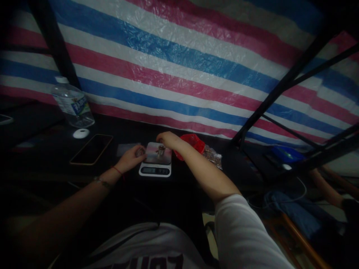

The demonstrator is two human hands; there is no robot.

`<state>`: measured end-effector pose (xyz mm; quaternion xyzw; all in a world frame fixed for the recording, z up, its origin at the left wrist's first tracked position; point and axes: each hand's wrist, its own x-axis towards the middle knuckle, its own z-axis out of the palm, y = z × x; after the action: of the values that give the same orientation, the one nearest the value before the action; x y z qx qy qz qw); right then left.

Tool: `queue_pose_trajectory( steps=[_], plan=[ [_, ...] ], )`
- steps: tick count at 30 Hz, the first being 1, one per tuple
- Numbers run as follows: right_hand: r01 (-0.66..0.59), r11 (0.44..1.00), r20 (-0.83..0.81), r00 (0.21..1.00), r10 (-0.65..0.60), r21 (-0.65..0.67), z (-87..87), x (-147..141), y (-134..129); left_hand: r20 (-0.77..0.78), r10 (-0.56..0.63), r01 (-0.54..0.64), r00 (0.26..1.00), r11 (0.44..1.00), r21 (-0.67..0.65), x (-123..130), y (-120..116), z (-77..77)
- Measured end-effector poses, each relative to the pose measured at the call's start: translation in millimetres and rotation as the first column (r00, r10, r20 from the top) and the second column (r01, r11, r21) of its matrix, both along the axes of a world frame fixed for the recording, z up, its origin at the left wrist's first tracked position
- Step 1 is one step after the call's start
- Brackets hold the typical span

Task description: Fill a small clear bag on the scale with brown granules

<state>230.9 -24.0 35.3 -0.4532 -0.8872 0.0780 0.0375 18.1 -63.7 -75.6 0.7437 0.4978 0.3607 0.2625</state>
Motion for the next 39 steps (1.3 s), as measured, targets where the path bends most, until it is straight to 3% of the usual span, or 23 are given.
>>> queue_pose_trajectory(
  steps=[7,15,19,23,26,33,36,39],
  plan=[
    [-0.041,0.999,0.006,0.999,0.041,0.034,2.3,-8,-1,0.003,0.003,-0.003,1.0,1.0,0.0,0,-1,2.5],
    [-0.011,0.998,0.359,0.933,0.032,-0.062,-11.6,-41,-5,-0.003,-0.018,0.018,1.0,1.0,0.01,0,0,0.0],
    [0.039,0.998,0.329,0.944,-0.023,-0.041,-14.7,-45,-1,-0.003,-0.027,0.027,1.0,0.999,0.018,0,-1,1.2],
    [-0.008,1.0,0.037,0.999,0.007,0.022,-1.6,-27,4,-0.003,-0.019,0.019,1.0,1.0,0.024,1,-1,2.0],
    [0.0,0.999,-0.07,0.998,0.004,0.054,8.1,-11,3,-0.006,-0.009,0.009,1.0,1.0,0.006,1,-1,2.5],
    [0.024,1.0,-0.103,0.994,-0.024,0.001,13.3,23,-3,-0.007,-0.002,0.002,1.0,1.0,0.012,1,0,-0.1],
    [0.179,0.983,-0.086,0.981,-0.175,0.036,18.6,58,-1,-0.005,0.007,-0.007,1.0,1.0,0.014,1,1,-2.5],
    [0.33,0.943,0.109,0.94,-0.324,-0.04,13.8,97,-1,-0.002,0.016,-0.016,1.0,1.0,0.011,1,2,-3.5]
  ],
)
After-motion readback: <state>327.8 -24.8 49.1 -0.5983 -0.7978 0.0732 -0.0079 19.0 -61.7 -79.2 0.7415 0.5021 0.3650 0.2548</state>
